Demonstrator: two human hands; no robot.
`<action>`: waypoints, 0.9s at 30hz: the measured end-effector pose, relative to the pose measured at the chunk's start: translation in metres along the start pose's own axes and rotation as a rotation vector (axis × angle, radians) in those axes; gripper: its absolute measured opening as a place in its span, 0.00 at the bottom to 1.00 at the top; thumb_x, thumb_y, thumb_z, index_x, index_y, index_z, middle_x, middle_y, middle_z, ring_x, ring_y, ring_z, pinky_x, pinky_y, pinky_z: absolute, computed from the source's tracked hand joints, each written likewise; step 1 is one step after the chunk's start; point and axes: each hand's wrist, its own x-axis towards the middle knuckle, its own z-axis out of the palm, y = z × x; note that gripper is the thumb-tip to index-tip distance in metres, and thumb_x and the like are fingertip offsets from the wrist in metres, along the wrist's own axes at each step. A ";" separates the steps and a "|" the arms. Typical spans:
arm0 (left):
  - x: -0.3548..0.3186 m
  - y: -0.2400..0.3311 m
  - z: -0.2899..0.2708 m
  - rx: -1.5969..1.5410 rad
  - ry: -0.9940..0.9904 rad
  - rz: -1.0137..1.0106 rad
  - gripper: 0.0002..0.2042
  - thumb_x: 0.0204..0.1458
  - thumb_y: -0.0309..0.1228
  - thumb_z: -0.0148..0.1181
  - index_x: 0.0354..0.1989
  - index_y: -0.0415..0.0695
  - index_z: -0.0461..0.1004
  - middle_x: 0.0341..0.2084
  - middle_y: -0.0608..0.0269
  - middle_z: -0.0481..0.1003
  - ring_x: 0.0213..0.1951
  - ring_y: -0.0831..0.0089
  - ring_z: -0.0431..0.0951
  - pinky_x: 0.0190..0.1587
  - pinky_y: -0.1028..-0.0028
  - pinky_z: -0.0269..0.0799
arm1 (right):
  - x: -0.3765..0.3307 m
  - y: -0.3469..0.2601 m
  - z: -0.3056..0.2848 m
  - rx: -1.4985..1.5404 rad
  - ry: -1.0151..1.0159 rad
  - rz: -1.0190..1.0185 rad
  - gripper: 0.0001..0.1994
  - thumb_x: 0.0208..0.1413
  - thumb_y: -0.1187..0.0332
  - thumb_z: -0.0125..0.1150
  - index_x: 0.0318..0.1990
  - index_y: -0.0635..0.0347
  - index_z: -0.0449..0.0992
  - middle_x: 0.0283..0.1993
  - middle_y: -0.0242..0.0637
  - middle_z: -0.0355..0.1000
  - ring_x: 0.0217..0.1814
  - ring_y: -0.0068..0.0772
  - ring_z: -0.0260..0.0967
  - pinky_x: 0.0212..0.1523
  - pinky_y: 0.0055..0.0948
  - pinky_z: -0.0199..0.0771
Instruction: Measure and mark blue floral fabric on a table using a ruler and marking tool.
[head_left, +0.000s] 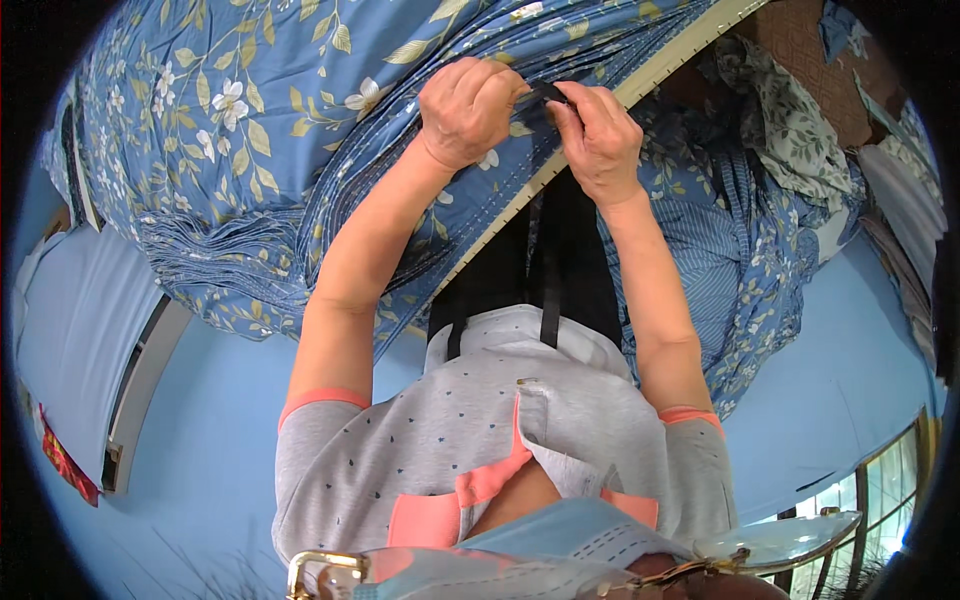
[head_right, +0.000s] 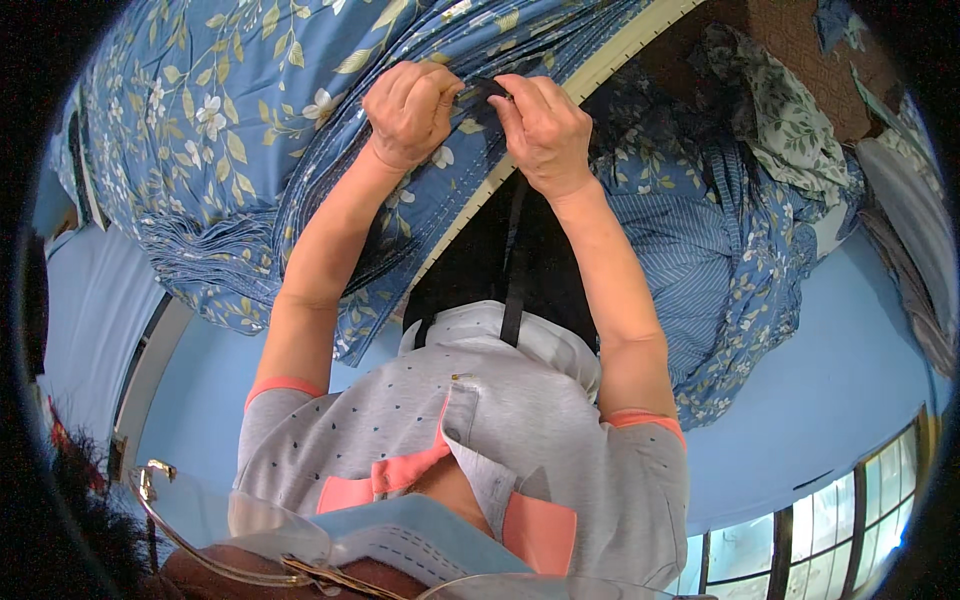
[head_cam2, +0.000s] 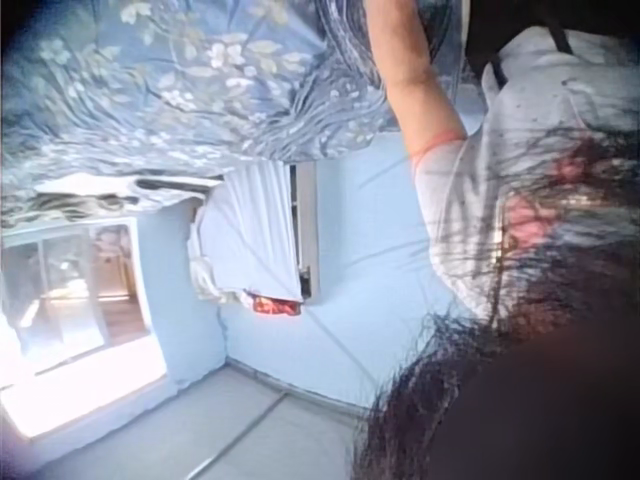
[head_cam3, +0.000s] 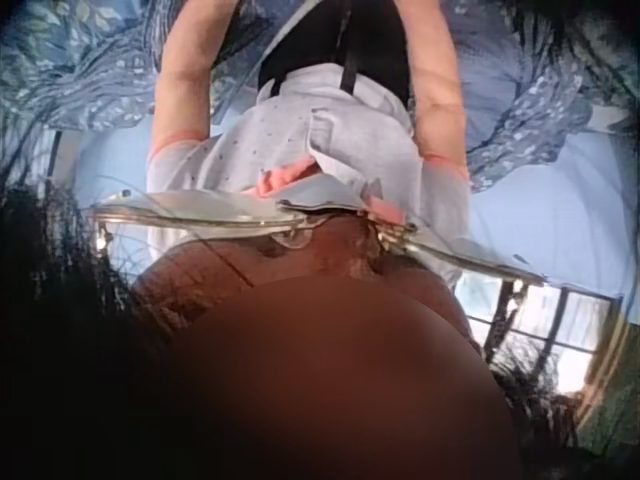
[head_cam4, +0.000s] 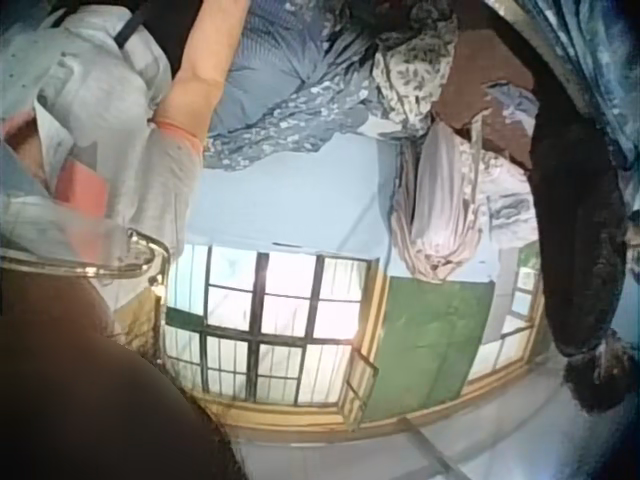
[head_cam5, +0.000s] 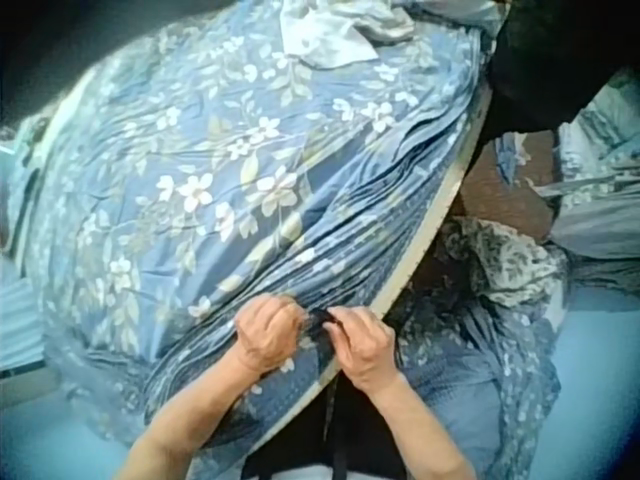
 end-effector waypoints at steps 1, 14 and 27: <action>0.001 0.001 -0.001 -0.015 -0.017 -0.010 0.06 0.46 0.23 0.67 0.30 0.43 0.75 0.26 0.61 0.77 0.25 0.64 0.76 0.28 0.70 0.71 | 0.000 0.001 0.001 0.021 0.006 0.001 0.12 0.52 0.72 0.70 0.44 0.59 0.79 0.37 0.39 0.77 0.35 0.42 0.76 0.35 0.33 0.76; -0.011 0.037 -0.004 -0.116 -0.077 0.160 0.06 0.42 0.27 0.64 0.31 0.48 0.78 0.29 0.67 0.77 0.28 0.69 0.78 0.28 0.72 0.70 | -0.038 0.019 -0.043 0.141 0.177 0.314 0.13 0.56 0.77 0.67 0.49 0.63 0.78 0.39 0.33 0.75 0.37 0.21 0.72 0.39 0.21 0.73; -0.049 0.163 -0.025 -0.314 -0.589 -0.307 0.14 0.42 0.25 0.61 0.41 0.45 0.79 0.32 0.61 0.76 0.41 0.63 0.78 0.60 0.58 0.67 | -0.039 0.034 -0.056 0.504 0.018 0.614 0.11 0.62 0.72 0.63 0.50 0.65 0.78 0.32 0.20 0.67 0.31 0.09 0.56 0.32 0.13 0.58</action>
